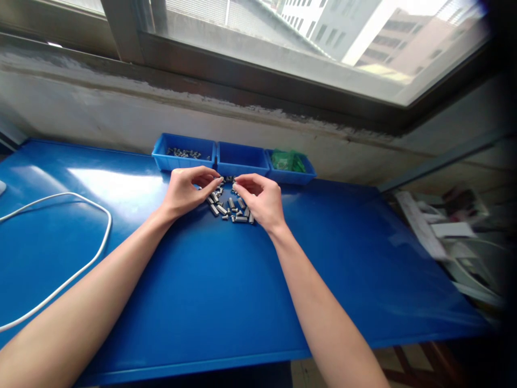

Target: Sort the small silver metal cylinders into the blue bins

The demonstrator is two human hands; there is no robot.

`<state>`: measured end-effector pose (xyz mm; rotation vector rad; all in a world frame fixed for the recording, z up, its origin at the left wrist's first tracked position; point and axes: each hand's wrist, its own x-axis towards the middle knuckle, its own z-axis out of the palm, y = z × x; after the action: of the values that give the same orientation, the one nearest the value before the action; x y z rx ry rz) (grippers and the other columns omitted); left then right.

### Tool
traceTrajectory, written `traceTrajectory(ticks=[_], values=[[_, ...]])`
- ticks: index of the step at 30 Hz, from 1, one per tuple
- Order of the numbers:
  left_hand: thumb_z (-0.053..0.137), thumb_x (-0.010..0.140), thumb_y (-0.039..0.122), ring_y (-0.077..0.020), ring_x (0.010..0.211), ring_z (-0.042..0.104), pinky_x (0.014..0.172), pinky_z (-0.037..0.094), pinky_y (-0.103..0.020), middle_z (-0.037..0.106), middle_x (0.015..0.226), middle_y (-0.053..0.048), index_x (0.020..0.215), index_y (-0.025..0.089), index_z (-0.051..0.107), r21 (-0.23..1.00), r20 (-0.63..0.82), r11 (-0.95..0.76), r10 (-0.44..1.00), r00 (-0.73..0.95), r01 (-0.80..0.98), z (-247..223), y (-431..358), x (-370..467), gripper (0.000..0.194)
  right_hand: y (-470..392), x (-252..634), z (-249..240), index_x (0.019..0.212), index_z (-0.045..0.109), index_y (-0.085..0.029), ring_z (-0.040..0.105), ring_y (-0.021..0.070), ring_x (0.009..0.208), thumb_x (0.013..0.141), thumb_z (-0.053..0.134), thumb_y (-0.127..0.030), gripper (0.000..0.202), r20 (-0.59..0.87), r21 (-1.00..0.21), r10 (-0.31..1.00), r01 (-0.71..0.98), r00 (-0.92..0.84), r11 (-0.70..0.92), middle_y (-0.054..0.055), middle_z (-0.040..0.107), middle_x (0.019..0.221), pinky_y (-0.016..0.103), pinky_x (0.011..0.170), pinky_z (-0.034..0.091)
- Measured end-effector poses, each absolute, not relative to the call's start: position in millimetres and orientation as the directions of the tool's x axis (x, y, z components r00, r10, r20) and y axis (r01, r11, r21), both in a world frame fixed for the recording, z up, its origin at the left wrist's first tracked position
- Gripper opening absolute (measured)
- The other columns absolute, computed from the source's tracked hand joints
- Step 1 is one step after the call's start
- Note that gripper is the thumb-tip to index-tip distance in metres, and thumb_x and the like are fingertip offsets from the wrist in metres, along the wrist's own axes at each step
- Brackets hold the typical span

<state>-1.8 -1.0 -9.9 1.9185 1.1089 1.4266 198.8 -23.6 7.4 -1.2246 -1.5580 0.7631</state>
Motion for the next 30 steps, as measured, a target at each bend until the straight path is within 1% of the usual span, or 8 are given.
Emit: traceTrajectory(ticks=[2, 5, 10, 13, 17, 22, 26, 30], values=[[0.077, 0.084, 0.043, -0.0166, 0.063, 0.073, 0.062, 0.061, -0.024, 0.080, 0.080, -0.006, 0.090, 0.016, 0.080, 0.771, 0.539, -0.552, 0.831, 0.137, 0.317, -9, -1, -2, 0.028, -22, 196, 6, 0.090, 0.074, -0.020, 0.075, 0.0181, 0.080, 0.078, 0.082, -0.039, 0.023, 0.194, -0.976, 0.979, 0.116, 0.058, 0.186, 0.003, 0.079, 0.088, 0.031, 0.080, 0.061], [0.076, 0.086, 0.043, -0.0161, 0.063, 0.073, 0.062, 0.061, -0.023, 0.080, 0.080, -0.006, 0.090, 0.016, 0.079, 0.761, 0.548, -0.562, 0.824, 0.143, 0.324, -9, -2, -1, 0.027, -19, 192, 5, 0.089, 0.072, -0.020, 0.074, 0.0158, 0.073, 0.067, 0.089, -0.050, 0.041, 0.033, -0.992, 0.993, -0.119, 0.110, 0.046, 0.001, 0.076, 0.080, 0.027, 0.071, 0.060], [0.077, 0.084, 0.042, -0.0157, 0.062, 0.072, 0.061, 0.060, -0.023, 0.078, 0.077, -0.006, 0.092, 0.015, 0.079, 0.757, 0.558, -0.574, 0.816, 0.149, 0.312, -8, -3, 0, 0.028, -19, 192, 5, 0.087, 0.070, -0.021, 0.073, 0.0129, 0.071, 0.057, 0.095, -0.051, 0.049, -0.062, -0.967, 0.992, -0.251, 0.114, -0.031, -0.001, 0.075, 0.078, 0.022, 0.067, 0.058], [0.081, 0.081, 0.046, -0.0156, 0.062, 0.072, 0.063, 0.060, -0.023, 0.077, 0.076, -0.005, 0.098, 0.015, 0.078, 0.748, 0.563, -0.588, 0.808, 0.174, 0.308, -8, -4, 0, 0.035, -20, 191, 5, 0.088, 0.070, -0.020, 0.072, 0.0120, 0.071, 0.059, 0.094, -0.048, 0.047, -0.050, -0.970, 0.993, -0.244, 0.109, -0.022, -0.002, 0.074, 0.077, 0.021, 0.066, 0.057], [0.081, 0.082, 0.045, -0.0148, 0.065, 0.070, 0.067, 0.060, -0.024, 0.077, 0.082, -0.006, 0.111, 0.016, 0.076, 0.696, 0.592, -0.641, 0.767, 0.246, 0.324, -10, -3, -1, 0.041, -22, 186, 3, 0.086, 0.068, -0.020, 0.073, 0.0150, 0.071, 0.066, 0.090, -0.052, 0.043, 0.050, -0.993, 0.995, -0.101, 0.087, 0.058, -0.001, 0.074, 0.076, 0.025, 0.068, 0.059], [0.074, 0.091, 0.037, -0.0143, 0.070, 0.070, 0.068, 0.056, -0.023, 0.078, 0.089, -0.008, 0.106, 0.017, 0.078, 0.596, 0.653, -0.723, 0.689, 0.313, 0.349, -14, -1, -2, 0.025, -23, 180, 2, 0.082, 0.066, -0.020, 0.072, 0.0165, 0.068, 0.068, 0.087, -0.058, 0.045, 0.138, -0.990, 0.988, -0.005, 0.065, 0.139, 0.001, 0.073, 0.074, 0.029, 0.069, 0.060], [0.071, 0.094, 0.031, -0.0142, 0.072, 0.071, 0.069, 0.054, -0.022, 0.079, 0.090, -0.006, 0.099, 0.017, 0.078, 0.523, 0.690, -0.762, 0.642, 0.336, 0.382, -15, -2, -2, 0.016, -23, 180, 2, 0.081, 0.066, -0.020, 0.072, 0.0167, 0.068, 0.068, 0.087, -0.059, 0.046, 0.148, -0.989, 0.986, -0.003, 0.078, 0.148, 0.001, 0.073, 0.074, 0.028, 0.069, 0.059], [0.071, 0.094, 0.027, -0.0140, 0.075, 0.073, 0.072, 0.054, -0.021, 0.079, 0.092, -0.006, 0.103, 0.017, 0.077, 0.511, 0.693, -0.760, 0.640, 0.332, 0.401, -17, 0, -1, 0.015, -23, 180, 4, 0.081, 0.068, -0.019, 0.073, 0.0169, 0.071, 0.069, 0.087, -0.057, 0.044, 0.144, -0.989, 0.988, -0.034, 0.047, 0.146, 0.001, 0.073, 0.076, 0.028, 0.070, 0.058]])
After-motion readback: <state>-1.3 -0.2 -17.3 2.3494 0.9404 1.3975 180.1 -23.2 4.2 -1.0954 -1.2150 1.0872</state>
